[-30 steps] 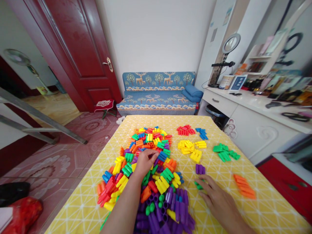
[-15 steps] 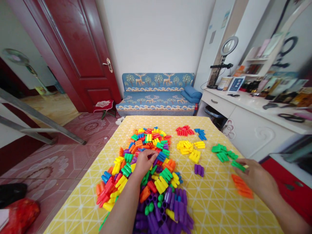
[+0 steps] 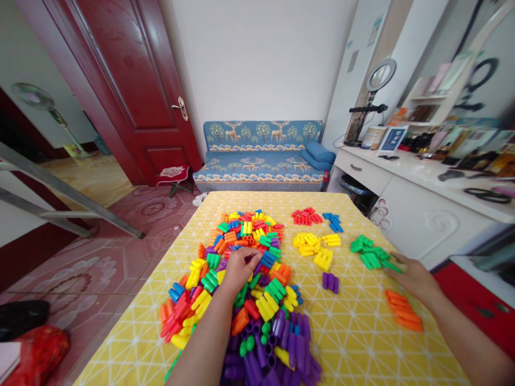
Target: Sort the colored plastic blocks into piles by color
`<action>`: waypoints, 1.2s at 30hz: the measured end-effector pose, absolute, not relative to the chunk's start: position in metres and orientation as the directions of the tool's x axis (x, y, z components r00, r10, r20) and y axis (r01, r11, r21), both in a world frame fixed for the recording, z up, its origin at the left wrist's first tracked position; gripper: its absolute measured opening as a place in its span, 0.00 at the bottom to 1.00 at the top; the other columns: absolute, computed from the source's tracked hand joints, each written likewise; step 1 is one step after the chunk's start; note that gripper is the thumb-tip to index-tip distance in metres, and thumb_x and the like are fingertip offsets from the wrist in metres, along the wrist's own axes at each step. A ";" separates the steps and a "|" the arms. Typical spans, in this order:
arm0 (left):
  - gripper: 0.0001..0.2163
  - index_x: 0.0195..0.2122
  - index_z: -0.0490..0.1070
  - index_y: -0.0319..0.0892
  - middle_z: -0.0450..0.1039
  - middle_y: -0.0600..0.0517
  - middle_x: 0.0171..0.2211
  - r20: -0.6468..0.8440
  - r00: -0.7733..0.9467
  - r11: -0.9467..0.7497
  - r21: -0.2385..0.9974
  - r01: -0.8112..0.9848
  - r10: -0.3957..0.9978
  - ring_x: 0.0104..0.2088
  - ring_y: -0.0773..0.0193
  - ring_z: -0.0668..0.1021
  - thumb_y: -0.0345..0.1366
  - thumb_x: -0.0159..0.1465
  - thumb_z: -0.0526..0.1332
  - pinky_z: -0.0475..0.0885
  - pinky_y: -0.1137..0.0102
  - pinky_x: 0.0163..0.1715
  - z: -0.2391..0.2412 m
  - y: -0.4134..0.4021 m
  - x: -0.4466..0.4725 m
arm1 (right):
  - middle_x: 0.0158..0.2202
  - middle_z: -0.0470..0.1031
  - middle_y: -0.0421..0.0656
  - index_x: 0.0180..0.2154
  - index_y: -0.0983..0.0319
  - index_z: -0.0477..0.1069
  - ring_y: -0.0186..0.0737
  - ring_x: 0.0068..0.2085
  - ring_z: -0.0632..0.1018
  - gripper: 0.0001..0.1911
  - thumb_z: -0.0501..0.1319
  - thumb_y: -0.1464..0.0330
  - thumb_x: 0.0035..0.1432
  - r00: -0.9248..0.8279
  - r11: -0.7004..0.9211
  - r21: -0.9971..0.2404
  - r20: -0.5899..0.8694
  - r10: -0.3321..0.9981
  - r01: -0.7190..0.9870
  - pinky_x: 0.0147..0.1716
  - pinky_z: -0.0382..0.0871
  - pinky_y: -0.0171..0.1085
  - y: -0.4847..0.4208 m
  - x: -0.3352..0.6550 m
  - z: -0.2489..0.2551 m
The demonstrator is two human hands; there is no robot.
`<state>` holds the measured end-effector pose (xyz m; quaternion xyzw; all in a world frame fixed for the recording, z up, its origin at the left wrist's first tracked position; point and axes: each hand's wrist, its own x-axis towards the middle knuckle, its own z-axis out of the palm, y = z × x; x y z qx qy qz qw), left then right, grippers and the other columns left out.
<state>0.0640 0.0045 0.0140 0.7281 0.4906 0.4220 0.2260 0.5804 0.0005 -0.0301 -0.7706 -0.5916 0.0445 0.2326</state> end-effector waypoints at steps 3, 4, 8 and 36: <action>0.07 0.33 0.79 0.42 0.80 0.51 0.33 0.394 0.163 -0.418 0.740 0.527 0.904 0.34 0.62 0.80 0.35 0.62 0.61 0.72 0.71 0.37 0.014 0.005 0.064 | 0.41 0.77 0.61 0.44 0.68 0.75 0.57 0.41 0.79 0.26 0.59 0.58 0.47 0.308 -0.205 -0.384 0.227 0.924 0.900 0.37 0.70 0.46 0.009 0.577 -0.027; 0.07 0.33 0.78 0.42 0.80 0.51 0.33 0.394 0.163 -0.417 0.741 0.525 0.905 0.34 0.62 0.80 0.35 0.62 0.61 0.72 0.71 0.37 0.014 0.005 0.064 | 0.41 0.77 0.62 0.44 0.68 0.75 0.57 0.41 0.78 0.26 0.58 0.58 0.48 0.311 -0.209 -0.377 0.233 0.921 0.903 0.37 0.70 0.46 0.011 0.575 -0.025; 0.07 0.33 0.78 0.42 0.80 0.51 0.33 0.393 0.158 -0.415 0.747 0.520 0.906 0.34 0.62 0.80 0.34 0.62 0.60 0.72 0.70 0.36 0.014 0.005 0.064 | 0.44 0.76 0.63 0.45 0.67 0.76 0.61 0.40 0.77 0.27 0.57 0.55 0.50 0.335 -0.248 -0.339 0.227 0.914 0.908 0.34 0.69 0.50 0.012 0.569 -0.017; 0.07 0.34 0.78 0.43 0.80 0.51 0.33 0.386 0.167 -0.413 0.741 0.530 0.907 0.34 0.62 0.79 0.35 0.62 0.60 0.72 0.70 0.36 0.013 0.006 0.064 | 0.59 0.65 0.52 0.50 0.60 0.67 0.54 0.60 0.65 0.22 0.45 0.57 0.63 -0.156 0.200 -0.093 0.348 0.924 0.975 0.54 0.59 0.58 0.047 0.525 -0.033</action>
